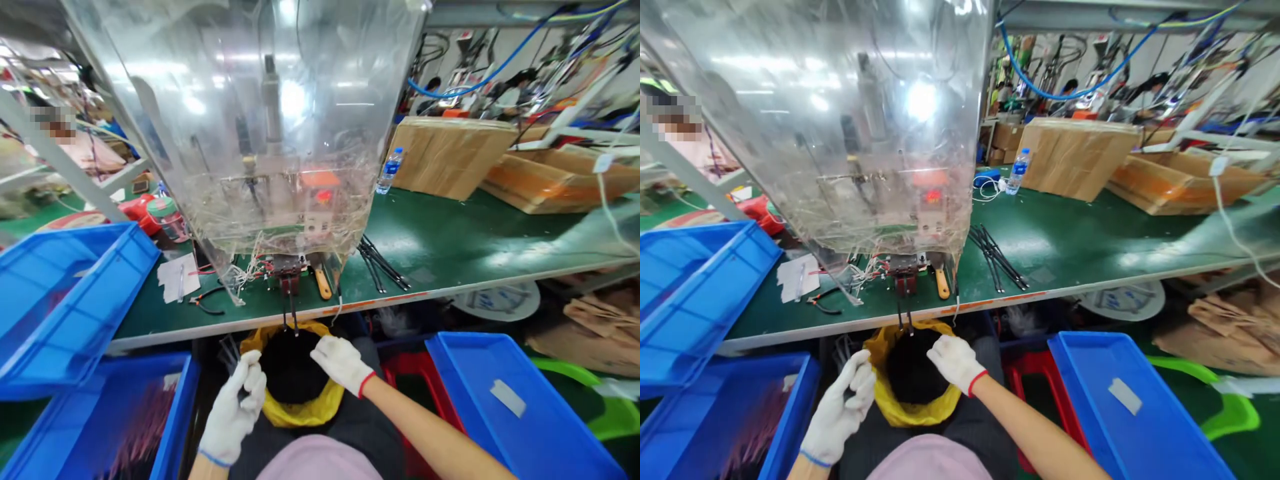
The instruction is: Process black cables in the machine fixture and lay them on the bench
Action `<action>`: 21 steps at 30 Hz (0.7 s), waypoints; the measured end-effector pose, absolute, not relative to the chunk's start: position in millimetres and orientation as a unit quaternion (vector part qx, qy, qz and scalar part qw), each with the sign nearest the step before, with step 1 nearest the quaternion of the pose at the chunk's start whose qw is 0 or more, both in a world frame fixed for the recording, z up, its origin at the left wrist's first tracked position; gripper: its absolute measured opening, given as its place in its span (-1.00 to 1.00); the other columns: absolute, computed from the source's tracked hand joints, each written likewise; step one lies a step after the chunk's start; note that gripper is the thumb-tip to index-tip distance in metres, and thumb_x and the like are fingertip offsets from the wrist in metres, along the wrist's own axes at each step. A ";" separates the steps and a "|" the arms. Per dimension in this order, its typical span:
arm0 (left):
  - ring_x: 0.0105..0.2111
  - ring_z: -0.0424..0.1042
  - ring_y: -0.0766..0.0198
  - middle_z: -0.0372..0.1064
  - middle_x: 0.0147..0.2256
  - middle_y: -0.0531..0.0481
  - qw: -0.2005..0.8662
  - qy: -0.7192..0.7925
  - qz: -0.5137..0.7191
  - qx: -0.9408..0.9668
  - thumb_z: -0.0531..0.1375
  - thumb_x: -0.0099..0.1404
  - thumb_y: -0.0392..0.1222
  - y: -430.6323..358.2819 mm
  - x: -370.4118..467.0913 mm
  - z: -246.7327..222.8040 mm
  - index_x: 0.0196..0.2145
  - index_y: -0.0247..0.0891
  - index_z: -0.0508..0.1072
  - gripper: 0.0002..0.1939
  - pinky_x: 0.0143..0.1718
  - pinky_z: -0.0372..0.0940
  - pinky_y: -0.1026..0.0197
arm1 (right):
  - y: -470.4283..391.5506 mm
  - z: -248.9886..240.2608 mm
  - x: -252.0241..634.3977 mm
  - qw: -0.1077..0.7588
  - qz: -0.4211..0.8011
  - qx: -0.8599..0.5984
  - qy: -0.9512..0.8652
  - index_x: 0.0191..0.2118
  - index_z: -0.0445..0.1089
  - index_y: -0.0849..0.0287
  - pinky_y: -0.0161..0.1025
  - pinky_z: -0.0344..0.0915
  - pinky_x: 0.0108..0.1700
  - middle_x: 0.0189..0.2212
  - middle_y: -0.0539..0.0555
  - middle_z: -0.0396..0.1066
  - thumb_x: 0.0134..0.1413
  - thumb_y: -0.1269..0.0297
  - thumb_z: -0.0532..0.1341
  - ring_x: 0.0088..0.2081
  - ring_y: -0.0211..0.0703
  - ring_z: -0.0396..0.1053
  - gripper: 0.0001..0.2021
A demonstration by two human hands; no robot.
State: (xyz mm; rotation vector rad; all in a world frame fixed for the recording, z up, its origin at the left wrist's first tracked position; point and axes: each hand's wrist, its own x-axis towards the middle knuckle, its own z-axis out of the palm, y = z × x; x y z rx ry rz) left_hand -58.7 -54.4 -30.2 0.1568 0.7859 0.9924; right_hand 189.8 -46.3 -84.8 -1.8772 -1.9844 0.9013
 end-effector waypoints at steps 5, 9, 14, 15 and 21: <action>-0.67 -0.02 0.55 -0.04 -0.59 0.23 0.816 0.329 0.459 0.123 0.27 0.22 -0.23 -10.1 -22.0 -20.6 0.05 -0.20 0.32 -0.57 -0.71 -0.10 0.55 | -2.0 8.4 269.8 0.253 0.145 -0.751 -0.593 -0.13 0.48 0.02 -0.16 0.22 -0.04 -0.12 0.09 0.49 0.22 0.16 0.03 -0.11 0.00 0.41 -0.71; -0.66 0.09 0.51 0.02 -0.62 0.25 0.805 0.333 0.444 0.211 0.32 0.14 -0.17 0.2 1.4 -17.9 0.23 -0.18 0.14 -0.25 -0.68 -0.05 0.50 | 55.0 39.7 323.9 0.175 0.069 -0.846 -0.499 -0.05 0.45 0.09 -0.13 0.26 -0.11 -0.16 0.19 0.49 0.20 0.12 0.03 -0.16 0.05 0.44 -0.65; -0.72 0.14 0.45 0.13 -0.69 0.23 0.775 0.363 0.399 0.329 0.28 0.14 -0.05 2.5 9.4 -20.3 0.25 -0.32 0.13 -0.22 -0.72 -0.04 0.44 | 104.6 28.7 346.1 0.075 0.030 -0.868 -0.490 -0.08 0.44 0.32 -0.07 0.31 -0.17 -0.17 0.37 0.45 0.16 -0.04 0.06 -0.14 0.17 0.45 -0.50; -0.73 0.16 0.44 0.15 -0.69 0.22 0.765 0.373 0.393 0.347 0.26 0.14 -0.04 2.2 8.3 -19.3 0.24 -0.34 0.15 -0.24 -0.73 -0.02 0.43 | 109.5 25.6 346.7 0.069 0.034 -0.872 -0.483 -0.09 0.44 0.34 -0.07 0.32 -0.18 -0.17 0.38 0.44 0.15 -0.02 0.07 -0.14 0.17 0.45 -0.51; -0.73 0.21 0.41 0.21 -0.71 0.16 0.730 0.413 0.350 0.416 0.22 0.16 0.04 -3.0 4.9 -11.0 0.09 -0.40 0.33 -0.37 -0.73 0.10 0.41 | 121.2 22.7 346.9 0.091 0.039 -0.887 -0.451 -0.06 0.41 0.32 -0.08 0.31 -0.17 -0.12 0.39 0.43 0.11 0.08 0.11 -0.10 0.19 0.44 -0.58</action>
